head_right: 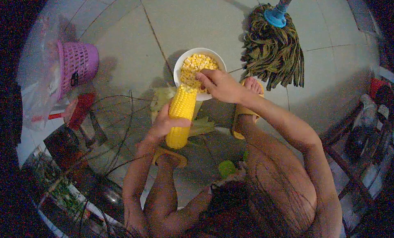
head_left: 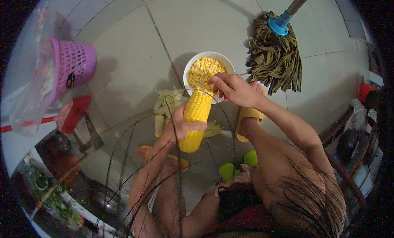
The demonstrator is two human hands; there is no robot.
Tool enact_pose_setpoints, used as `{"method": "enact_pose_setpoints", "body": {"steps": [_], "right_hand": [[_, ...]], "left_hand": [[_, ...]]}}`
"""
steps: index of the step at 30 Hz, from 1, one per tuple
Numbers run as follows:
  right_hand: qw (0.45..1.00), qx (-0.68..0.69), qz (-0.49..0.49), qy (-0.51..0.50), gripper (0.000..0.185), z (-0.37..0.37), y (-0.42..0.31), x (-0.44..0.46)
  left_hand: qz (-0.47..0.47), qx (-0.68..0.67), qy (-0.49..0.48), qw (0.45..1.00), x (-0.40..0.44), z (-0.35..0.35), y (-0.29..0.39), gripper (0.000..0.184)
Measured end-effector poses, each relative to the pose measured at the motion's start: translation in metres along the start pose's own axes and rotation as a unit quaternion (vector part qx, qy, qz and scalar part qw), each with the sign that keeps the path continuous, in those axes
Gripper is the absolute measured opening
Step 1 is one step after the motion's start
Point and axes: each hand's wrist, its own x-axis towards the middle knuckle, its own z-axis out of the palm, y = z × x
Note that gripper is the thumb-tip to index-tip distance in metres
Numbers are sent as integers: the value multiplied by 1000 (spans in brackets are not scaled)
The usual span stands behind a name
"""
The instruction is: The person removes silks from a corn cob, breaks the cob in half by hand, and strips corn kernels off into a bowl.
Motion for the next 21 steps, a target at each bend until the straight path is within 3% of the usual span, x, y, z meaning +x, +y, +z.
{"method": "enact_pose_setpoints", "body": {"steps": [2,8,11,14,17,20,21], "right_hand": [[999,-35,-4,15,38,-5,-9,-2],[989,36,-143,-25,26,-4,-12,-10],[986,54,-155,-30,24,-4,-10,-9],[960,-60,-273,29,22,-3,-4,-5],[952,-112,-280,44,17,-3,-10,-6],[974,-157,-162,24,17,-4,-27,-11],[972,-152,-177,41,16,-2,-26,-10]], "left_hand": [[-6,-10,-3,1000,2,0,3,58],[-29,-92,-25,995,0,2,8,58],[-40,-102,-29,994,0,3,6,59],[-41,-104,-24,993,-3,5,11,61],[-33,-91,-35,995,0,3,6,62],[-21,-61,-41,997,4,4,3,62],[-18,-45,-36,998,4,4,3,62]]}}
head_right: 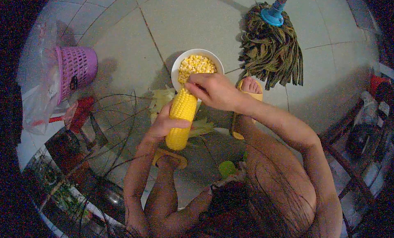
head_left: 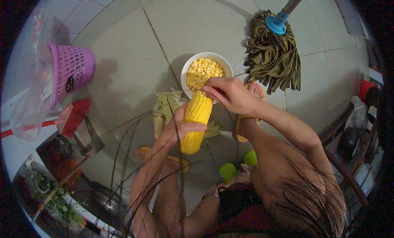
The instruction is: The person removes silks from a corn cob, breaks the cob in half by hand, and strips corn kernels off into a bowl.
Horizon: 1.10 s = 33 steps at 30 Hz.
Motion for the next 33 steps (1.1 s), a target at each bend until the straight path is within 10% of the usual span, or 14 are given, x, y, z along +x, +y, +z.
{"method": "enact_pose_setpoints", "body": {"steps": [8,14,20,33], "right_hand": [[992,-46,-98,68,13,7,8,-3],[978,149,129,73,12,10,19,-6],[978,155,137,33,26,7,17,-6],[998,19,31,-45,37,12,2,-4]], "left_hand": [[4,88,29,996,-2,-1,3,64],[18,84,39,995,-3,-2,0,64],[3,48,43,998,-5,-1,1,65],[51,110,51,991,-6,9,6,62]]}}
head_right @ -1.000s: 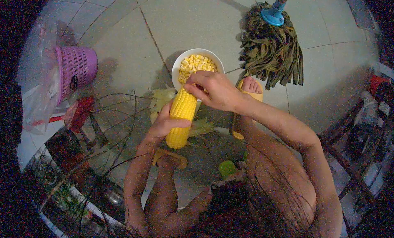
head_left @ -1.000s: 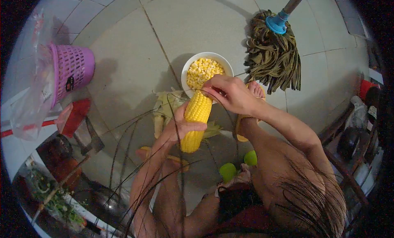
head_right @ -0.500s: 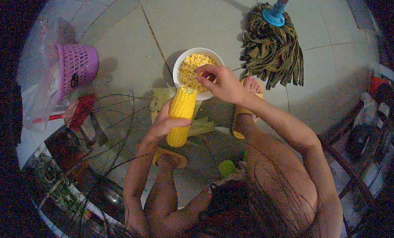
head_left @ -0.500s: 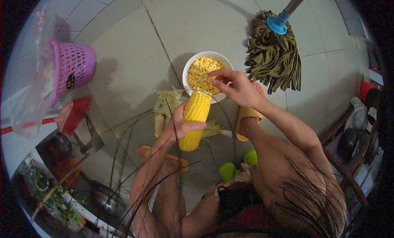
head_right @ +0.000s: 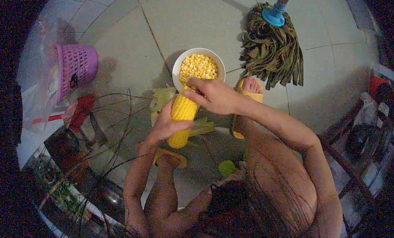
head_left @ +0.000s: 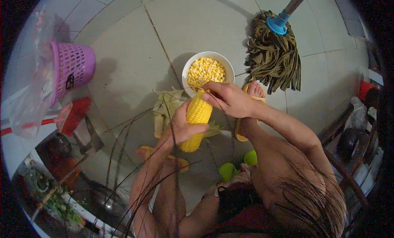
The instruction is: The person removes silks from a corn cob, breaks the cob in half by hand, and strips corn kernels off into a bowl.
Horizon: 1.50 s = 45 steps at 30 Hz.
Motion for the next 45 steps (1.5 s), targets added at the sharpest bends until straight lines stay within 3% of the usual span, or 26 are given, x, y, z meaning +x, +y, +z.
{"method": "enact_pose_setpoints", "body": {"steps": [8,11,14,17,20,26,32,35,38,41,45], "right_hand": [[997,-20,-42,56,28,8,5,-2],[999,-27,-17,42,27,7,6,-4],[997,54,37,-28,30,-3,1,-1],[989,146,25,-25,29,-6,4,-3],[995,91,-15,-35,31,-14,5,-4],[990,116,50,-58,31,-20,-2,-2],[992,84,19,-87,26,-22,-2,-2],[997,32,-32,-64,26,-20,-3,-1],[998,31,-11,-44,28,-17,-5,-2],[996,28,-74,41,22,-10,-3,-3],[996,-14,-74,55,21,-6,-7,-2]], "left_hand": [[15,98,23,995,-1,0,6,63],[12,105,35,994,-1,1,5,63],[32,119,49,991,-3,0,3,62],[13,94,37,995,-5,-8,-2,60],[-3,108,32,994,-5,-9,3,58],[52,236,66,968,-10,-4,14,55],[5,305,70,950,-14,3,32,53],[12,313,83,946,-14,4,31,52],[29,313,89,945,-14,5,31,53],[49,316,101,942,-14,6,29,53],[46,327,107,938,-14,6,30,58]]}}
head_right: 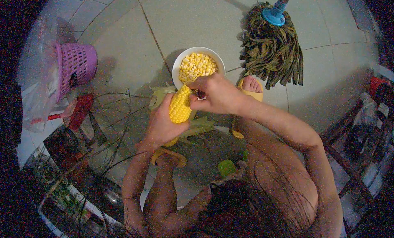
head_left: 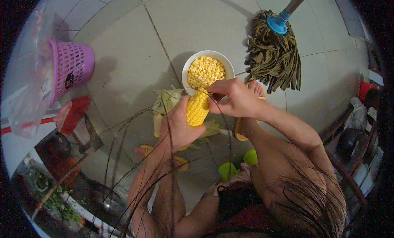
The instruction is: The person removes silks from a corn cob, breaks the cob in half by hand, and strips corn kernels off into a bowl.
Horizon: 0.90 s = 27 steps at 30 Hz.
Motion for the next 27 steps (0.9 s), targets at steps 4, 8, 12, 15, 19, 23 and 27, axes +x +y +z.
{"method": "enact_pose_setpoints", "body": {"steps": [4,8,12,15,19,23,27], "right_hand": [[999,-40,-12,9,21,6,-3,1],[999,-51,-4,-15,23,3,-6,2],[997,57,11,-45,24,-5,0,4],[985,154,20,-77,26,-11,6,5],[983,141,36,-115,28,-20,-3,8],[982,131,58,-127,29,-20,-4,8],[987,83,30,-137,25,-20,-3,8]], "left_hand": [[-34,9,-12,999,-1,-3,6,64],[-30,8,-6,1000,0,-2,3,65],[-60,-99,-69,991,-1,-7,-9,68],[-72,-244,-123,959,1,-10,-26,71],[-72,-291,-143,943,1,-10,-29,72],[-82,-298,-151,939,1,-11,-27,72],[-82,-293,-161,939,1,-12,-24,72]]}}
